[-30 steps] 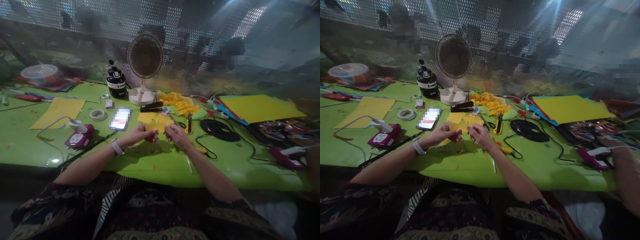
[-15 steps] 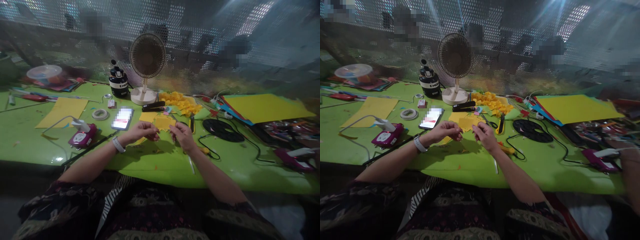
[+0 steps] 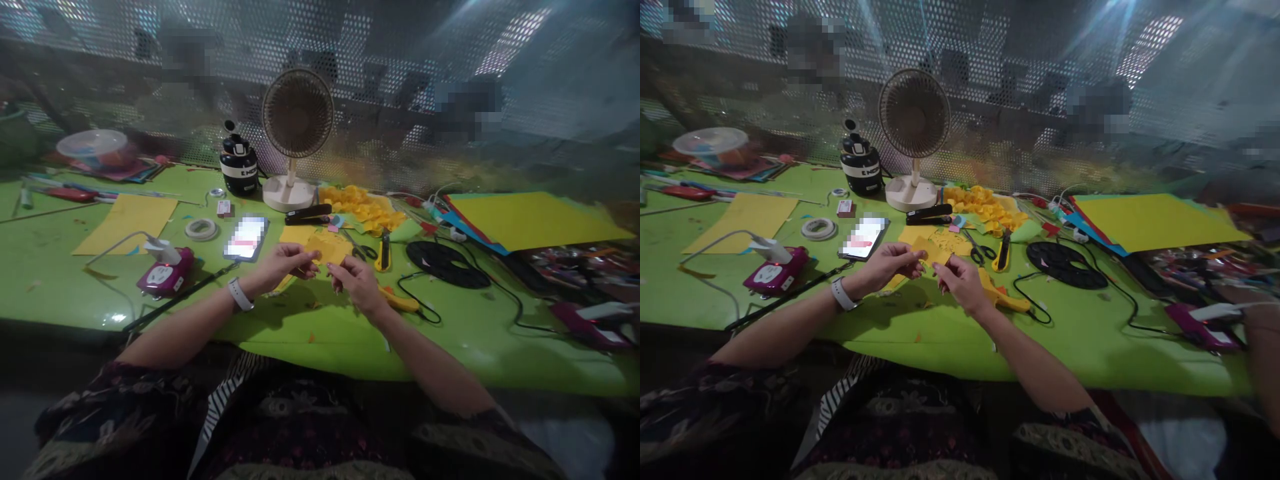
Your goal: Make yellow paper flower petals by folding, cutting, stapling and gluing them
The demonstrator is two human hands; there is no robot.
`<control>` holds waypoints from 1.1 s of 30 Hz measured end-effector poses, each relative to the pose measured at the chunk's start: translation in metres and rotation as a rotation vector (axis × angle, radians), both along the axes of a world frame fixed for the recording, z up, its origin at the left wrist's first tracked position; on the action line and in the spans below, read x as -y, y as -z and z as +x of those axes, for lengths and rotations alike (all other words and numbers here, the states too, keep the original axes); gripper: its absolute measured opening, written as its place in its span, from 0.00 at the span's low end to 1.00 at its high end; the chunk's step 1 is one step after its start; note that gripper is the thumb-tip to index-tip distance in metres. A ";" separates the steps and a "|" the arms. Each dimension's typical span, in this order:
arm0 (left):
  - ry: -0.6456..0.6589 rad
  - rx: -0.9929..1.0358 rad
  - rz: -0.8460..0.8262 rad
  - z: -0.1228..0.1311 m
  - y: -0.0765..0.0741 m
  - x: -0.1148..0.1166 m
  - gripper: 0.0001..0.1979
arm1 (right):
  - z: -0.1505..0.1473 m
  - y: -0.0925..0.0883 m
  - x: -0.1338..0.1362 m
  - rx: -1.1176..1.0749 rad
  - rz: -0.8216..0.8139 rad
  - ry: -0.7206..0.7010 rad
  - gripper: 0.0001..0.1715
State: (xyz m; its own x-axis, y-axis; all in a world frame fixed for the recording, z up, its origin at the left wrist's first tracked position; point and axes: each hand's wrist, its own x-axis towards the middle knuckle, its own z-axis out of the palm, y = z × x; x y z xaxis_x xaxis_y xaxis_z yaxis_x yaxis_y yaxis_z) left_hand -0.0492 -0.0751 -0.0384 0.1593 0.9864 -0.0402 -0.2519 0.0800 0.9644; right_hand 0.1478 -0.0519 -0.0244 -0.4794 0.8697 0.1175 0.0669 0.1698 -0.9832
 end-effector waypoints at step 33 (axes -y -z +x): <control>0.113 -0.059 0.038 -0.002 0.002 -0.002 0.19 | 0.012 0.006 -0.019 0.118 0.823 -0.117 0.06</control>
